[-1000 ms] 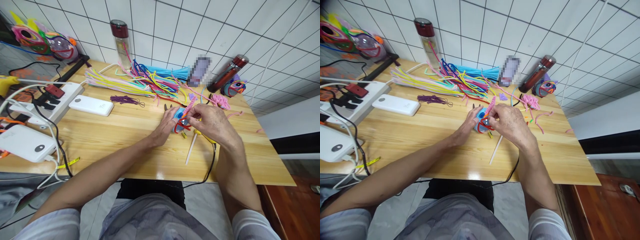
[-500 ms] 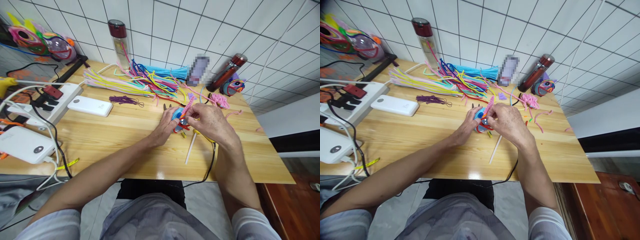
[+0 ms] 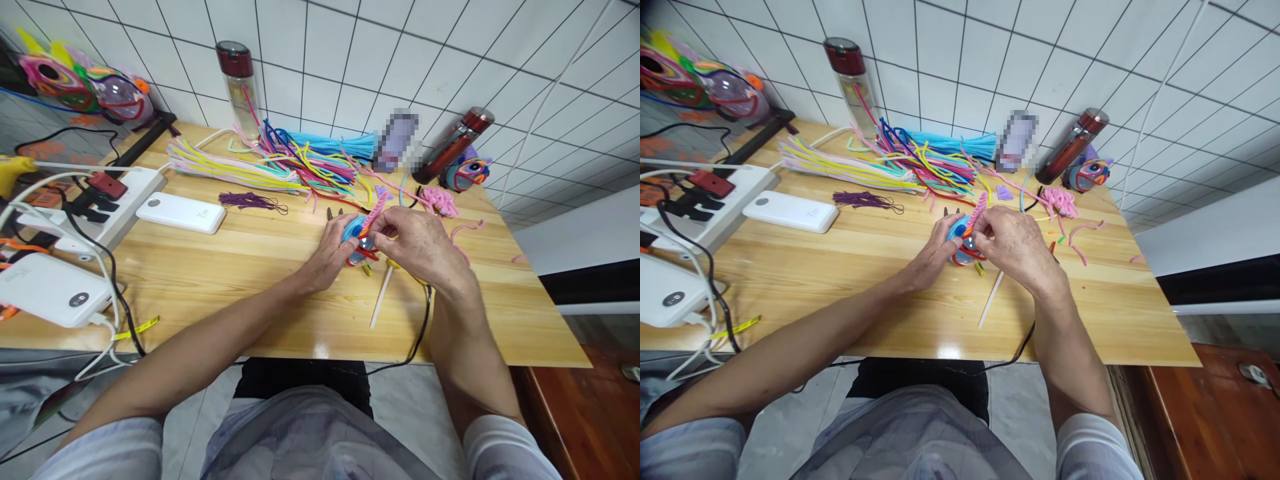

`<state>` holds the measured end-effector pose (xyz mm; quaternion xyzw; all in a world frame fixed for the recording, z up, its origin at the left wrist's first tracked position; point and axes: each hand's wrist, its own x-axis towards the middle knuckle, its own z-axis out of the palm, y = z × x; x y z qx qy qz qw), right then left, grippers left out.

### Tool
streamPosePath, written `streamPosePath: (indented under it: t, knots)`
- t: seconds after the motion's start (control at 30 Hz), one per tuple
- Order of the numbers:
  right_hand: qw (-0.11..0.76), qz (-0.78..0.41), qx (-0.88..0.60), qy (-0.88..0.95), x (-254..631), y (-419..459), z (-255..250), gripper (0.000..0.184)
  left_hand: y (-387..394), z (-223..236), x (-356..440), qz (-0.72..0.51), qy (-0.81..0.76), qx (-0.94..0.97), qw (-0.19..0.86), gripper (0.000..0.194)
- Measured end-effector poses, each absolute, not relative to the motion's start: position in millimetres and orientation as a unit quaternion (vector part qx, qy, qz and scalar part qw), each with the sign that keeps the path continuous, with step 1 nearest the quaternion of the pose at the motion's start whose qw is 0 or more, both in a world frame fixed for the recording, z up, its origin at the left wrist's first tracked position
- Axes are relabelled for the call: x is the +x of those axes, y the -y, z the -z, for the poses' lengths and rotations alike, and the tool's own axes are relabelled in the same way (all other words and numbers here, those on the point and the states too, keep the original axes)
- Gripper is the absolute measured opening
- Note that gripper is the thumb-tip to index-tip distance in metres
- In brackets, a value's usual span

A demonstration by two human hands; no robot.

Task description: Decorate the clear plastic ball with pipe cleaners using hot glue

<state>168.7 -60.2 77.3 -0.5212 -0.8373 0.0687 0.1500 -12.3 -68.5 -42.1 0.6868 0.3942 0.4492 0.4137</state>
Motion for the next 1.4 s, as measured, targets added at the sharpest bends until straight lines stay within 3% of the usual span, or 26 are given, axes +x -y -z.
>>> streamPosePath:
  t: [0.37,0.47,0.57,0.73,0.87,0.97,1.4]
  knots:
    - [0.190,-0.102,-0.505,0.836,170,60,-73,0.009,66,48,-12,-0.473,-0.384,0.678,0.412,0.054]
    - [0.232,-0.156,-0.492,0.825,176,58,-72,0.002,66,49,-12,-0.483,-0.385,0.671,0.411,0.052]
    - [0.306,-0.187,-0.495,0.791,187,59,-70,0.007,66,49,-12,-0.480,-0.388,0.670,0.413,0.051]
    - [0.387,-0.047,-0.467,0.794,203,83,-50,0.008,66,48,-13,-0.477,-0.397,0.662,0.420,0.053]
    - [0.357,0.104,-0.400,0.838,205,109,-24,0.026,67,48,-14,-0.477,-0.391,0.665,0.422,0.053]
    - [0.324,0.154,-0.377,0.854,204,116,-10,0.037,67,49,-14,-0.476,-0.403,0.654,0.428,0.055]
    - [0.322,0.134,-0.371,0.861,204,113,5,0.053,69,47,-17,-0.474,-0.399,0.639,0.456,0.056]
